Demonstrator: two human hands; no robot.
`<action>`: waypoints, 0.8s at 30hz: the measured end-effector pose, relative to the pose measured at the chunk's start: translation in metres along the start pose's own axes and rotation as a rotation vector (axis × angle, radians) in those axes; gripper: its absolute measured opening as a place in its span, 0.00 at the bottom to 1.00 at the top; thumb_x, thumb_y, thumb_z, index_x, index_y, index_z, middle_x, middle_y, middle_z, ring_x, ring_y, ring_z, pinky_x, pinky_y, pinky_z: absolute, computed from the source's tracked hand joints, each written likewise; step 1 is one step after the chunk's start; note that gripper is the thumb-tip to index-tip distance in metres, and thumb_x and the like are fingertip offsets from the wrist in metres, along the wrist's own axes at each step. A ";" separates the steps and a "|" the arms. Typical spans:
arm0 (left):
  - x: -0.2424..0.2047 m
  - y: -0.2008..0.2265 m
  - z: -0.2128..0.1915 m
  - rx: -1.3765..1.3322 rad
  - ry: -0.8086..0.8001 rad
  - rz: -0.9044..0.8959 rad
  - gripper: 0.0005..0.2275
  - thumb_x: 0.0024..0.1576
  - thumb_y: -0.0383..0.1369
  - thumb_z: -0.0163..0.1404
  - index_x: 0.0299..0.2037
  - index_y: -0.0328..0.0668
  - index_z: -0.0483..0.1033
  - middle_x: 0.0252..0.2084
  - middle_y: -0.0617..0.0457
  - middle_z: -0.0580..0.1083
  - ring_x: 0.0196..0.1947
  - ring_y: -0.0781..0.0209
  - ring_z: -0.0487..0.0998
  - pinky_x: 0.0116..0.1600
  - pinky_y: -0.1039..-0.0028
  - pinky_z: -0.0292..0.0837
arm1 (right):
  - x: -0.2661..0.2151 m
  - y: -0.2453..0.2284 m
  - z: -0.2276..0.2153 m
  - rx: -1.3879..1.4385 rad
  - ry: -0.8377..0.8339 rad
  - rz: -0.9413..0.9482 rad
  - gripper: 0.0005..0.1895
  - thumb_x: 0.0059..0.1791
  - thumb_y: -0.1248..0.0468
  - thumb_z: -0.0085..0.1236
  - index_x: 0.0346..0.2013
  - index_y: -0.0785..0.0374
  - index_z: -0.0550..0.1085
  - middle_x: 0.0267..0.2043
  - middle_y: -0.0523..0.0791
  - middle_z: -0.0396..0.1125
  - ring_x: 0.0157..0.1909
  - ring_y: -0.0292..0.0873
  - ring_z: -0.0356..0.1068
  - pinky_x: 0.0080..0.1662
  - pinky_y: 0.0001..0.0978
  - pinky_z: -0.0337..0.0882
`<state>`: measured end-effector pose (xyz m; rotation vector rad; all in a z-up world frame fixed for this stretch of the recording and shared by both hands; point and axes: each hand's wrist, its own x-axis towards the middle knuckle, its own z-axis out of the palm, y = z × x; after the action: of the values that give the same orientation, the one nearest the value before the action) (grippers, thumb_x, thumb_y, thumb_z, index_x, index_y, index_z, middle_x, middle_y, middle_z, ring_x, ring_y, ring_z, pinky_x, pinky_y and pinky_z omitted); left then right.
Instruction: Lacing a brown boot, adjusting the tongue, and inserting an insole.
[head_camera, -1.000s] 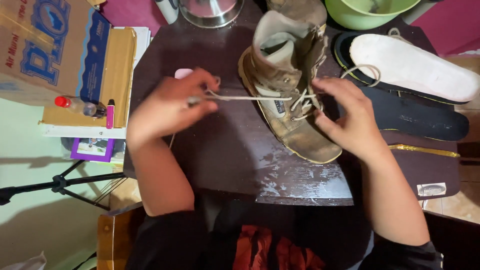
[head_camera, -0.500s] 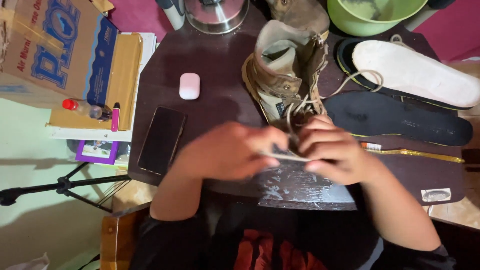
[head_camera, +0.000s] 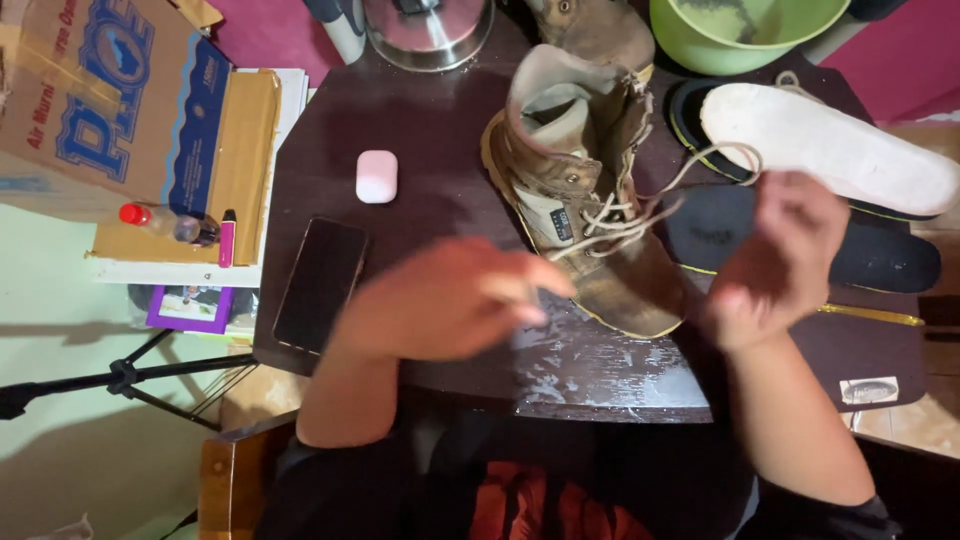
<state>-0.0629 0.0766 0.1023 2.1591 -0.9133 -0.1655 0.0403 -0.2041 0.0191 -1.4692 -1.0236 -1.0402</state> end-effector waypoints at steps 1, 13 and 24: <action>0.004 -0.001 0.015 0.001 0.006 -0.002 0.16 0.67 0.36 0.37 0.56 0.40 0.75 0.54 0.51 0.81 0.45 0.57 0.86 0.51 0.61 0.78 | 0.000 -0.010 0.003 0.005 -0.003 -0.003 0.29 0.56 0.46 0.46 0.57 0.71 0.69 0.52 0.59 0.60 0.56 0.61 0.61 0.58 0.57 0.67; 0.023 -0.027 0.046 0.249 0.391 0.221 0.05 0.68 0.30 0.41 0.48 0.38 0.68 0.32 0.52 0.68 0.25 0.48 0.72 0.33 0.61 0.74 | -0.010 -0.035 0.016 0.374 -0.555 0.675 0.16 0.40 0.68 0.73 0.40 0.70 0.79 0.21 0.43 0.72 0.22 0.36 0.68 0.30 0.31 0.70; 0.029 -0.025 0.053 0.043 0.445 0.028 0.10 0.59 0.36 0.52 0.43 0.48 0.64 0.22 0.52 0.71 0.23 0.49 0.79 0.31 0.63 0.74 | 0.013 -0.040 0.024 0.279 -0.581 0.633 0.04 0.46 0.71 0.68 0.35 0.68 0.81 0.27 0.48 0.73 0.29 0.48 0.73 0.38 0.41 0.73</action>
<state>-0.0482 0.0366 0.0528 2.0991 -0.6902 0.3400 0.0072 -0.1746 0.0389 -1.7290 -0.9393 -0.0095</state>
